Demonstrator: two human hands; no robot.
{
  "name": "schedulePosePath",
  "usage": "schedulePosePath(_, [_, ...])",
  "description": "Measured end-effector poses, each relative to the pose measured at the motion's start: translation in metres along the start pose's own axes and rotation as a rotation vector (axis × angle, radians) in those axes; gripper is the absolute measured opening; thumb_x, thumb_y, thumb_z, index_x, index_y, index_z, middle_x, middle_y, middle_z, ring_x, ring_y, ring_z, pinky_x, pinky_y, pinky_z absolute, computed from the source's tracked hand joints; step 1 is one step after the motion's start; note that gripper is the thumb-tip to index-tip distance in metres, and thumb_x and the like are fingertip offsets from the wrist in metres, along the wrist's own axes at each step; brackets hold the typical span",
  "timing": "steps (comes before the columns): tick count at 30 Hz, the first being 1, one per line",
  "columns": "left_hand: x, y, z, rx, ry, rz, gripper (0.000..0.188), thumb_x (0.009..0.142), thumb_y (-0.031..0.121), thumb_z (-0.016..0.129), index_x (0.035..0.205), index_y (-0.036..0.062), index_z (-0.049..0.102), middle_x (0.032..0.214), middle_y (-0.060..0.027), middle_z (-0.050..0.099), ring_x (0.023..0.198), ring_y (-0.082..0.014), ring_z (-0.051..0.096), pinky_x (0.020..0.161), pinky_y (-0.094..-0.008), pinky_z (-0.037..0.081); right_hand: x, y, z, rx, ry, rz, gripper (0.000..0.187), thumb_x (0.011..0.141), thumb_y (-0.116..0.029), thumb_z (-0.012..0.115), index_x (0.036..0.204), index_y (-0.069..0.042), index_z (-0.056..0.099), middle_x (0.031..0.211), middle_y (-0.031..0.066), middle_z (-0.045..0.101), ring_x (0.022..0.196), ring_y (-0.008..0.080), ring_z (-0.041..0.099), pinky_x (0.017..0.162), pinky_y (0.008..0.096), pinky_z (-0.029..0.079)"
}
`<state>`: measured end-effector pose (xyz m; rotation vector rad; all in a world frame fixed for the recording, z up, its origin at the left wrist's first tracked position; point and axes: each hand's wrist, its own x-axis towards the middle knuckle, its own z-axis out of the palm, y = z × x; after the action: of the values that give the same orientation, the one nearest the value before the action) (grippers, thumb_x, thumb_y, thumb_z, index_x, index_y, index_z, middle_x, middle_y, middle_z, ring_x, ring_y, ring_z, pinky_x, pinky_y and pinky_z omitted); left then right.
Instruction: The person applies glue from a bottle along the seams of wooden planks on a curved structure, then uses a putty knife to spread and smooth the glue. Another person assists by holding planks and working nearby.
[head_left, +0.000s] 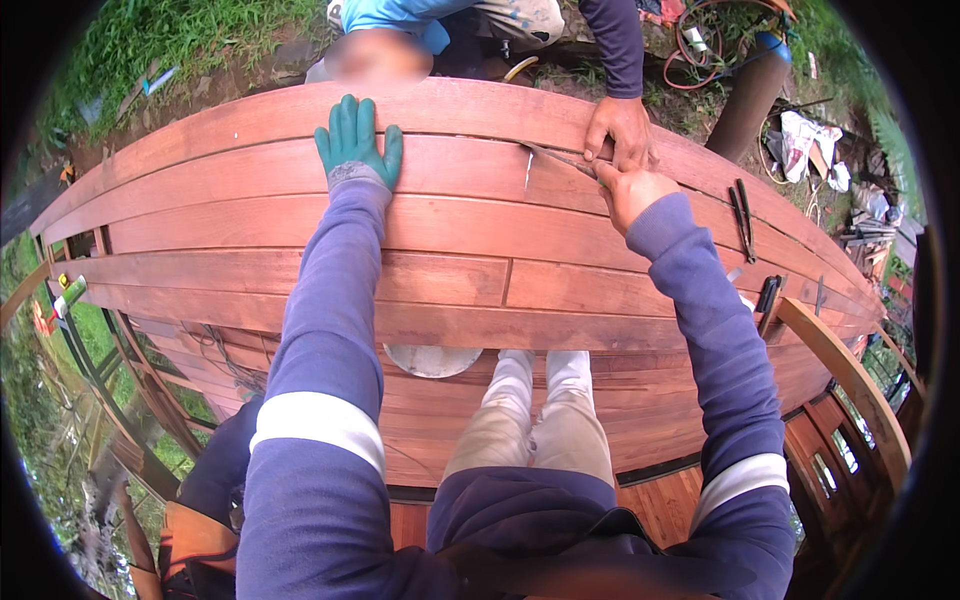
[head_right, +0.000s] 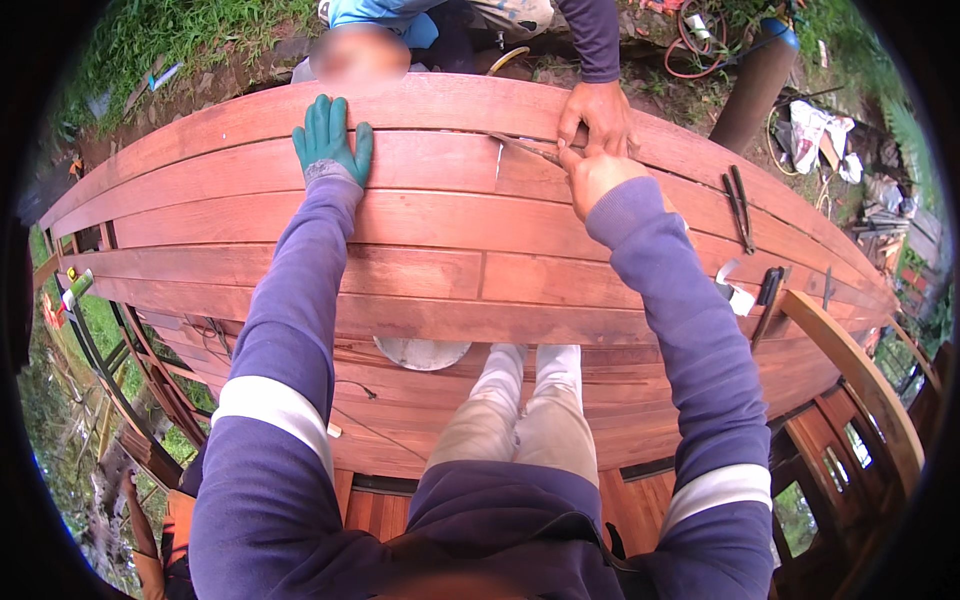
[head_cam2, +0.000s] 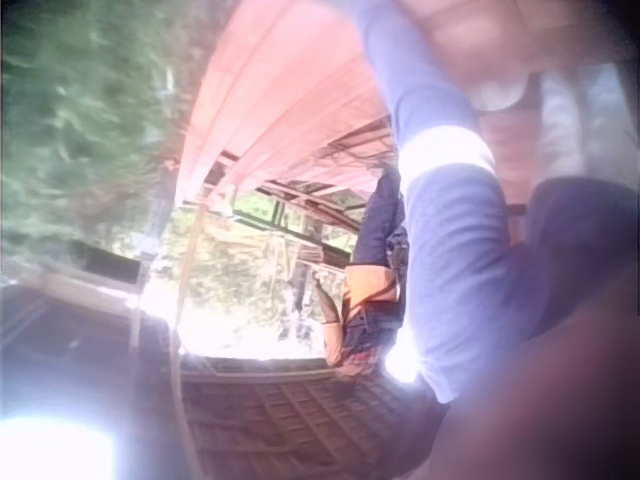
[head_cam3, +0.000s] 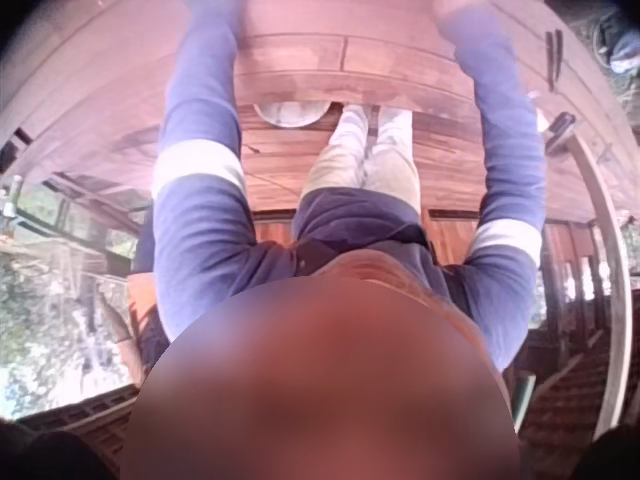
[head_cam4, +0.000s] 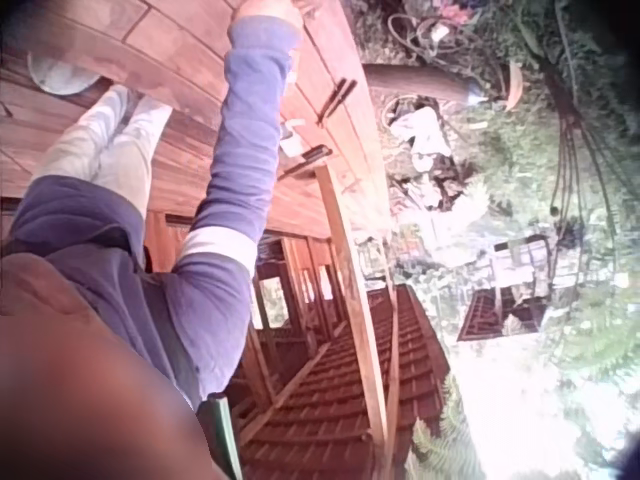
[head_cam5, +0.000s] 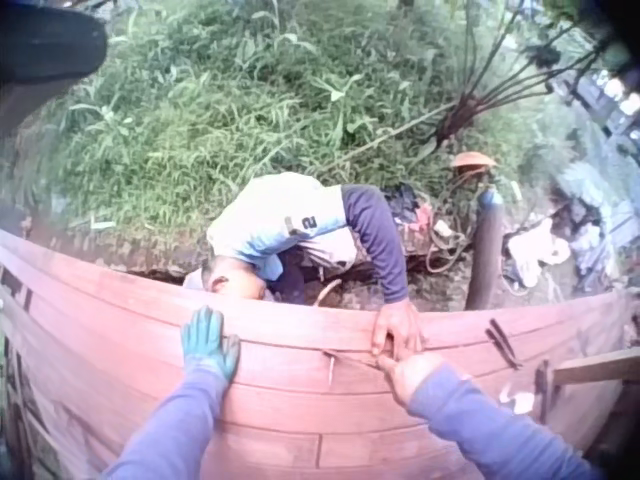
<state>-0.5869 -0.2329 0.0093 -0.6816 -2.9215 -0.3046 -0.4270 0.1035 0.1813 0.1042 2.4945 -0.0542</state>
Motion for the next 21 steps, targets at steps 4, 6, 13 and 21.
schedulePosePath(4, [0.000, -0.001, 0.000, -0.003, -0.009, -0.001, 0.062, 0.097, 0.049, 0.055, 0.147, 0.0134, 0.048, 0.158, -0.0157, 0.039, 0.146, -0.0350, 0.034, 0.118, -0.0614, 0.021, 0.003, -0.008, -0.018, -0.075, 0.050, -0.039, 0.029, 0.097, -0.019, 0.055, 0.124, -0.015, 0.064, 0.104, 0.0193, 0.070, 0.089, 0.0370, 0.072, 0.074, 0.0471, 0.058])
schedulePosePath(6, [0.000, -0.002, 0.000, -0.009, -0.006, -0.016, 0.061, 0.097, 0.049, 0.054, 0.147, 0.0134, 0.048, 0.158, -0.0157, 0.039, 0.147, -0.0348, 0.034, 0.118, -0.0610, 0.021, -0.008, -0.022, -0.015, -0.012, 0.113, -0.029, 0.029, 0.097, -0.019, 0.055, 0.124, -0.015, 0.063, 0.103, 0.0187, 0.070, 0.089, 0.0374, 0.072, 0.074, 0.0479, 0.058])
schedulePosePath(13, [0.000, -0.001, 0.000, -0.006, -0.009, -0.025, 0.061, 0.098, 0.049, 0.053, 0.147, 0.0133, 0.048, 0.159, -0.0160, 0.038, 0.147, -0.0346, 0.034, 0.119, -0.0603, 0.020, -0.083, -0.056, 0.057, 0.298, 0.080, 0.120, 0.024, 0.097, -0.021, 0.058, 0.118, -0.013, 0.063, 0.099, 0.0203, 0.068, 0.085, 0.0414, 0.070, 0.072, 0.0514, 0.056])
schedulePosePath(21, [0.001, 0.000, -0.002, -0.005, 0.007, -0.008, 0.062, 0.096, 0.049, 0.055, 0.146, 0.0134, 0.049, 0.157, -0.0155, 0.041, 0.145, -0.0346, 0.036, 0.117, -0.0609, 0.022, -0.076, -0.075, 0.149, 0.521, 0.302, -0.153, 0.020, 0.088, -0.018, 0.069, 0.105, -0.008, 0.065, 0.091, 0.0134, 0.063, 0.084, 0.0371, 0.063, 0.076, 0.0469, 0.052])
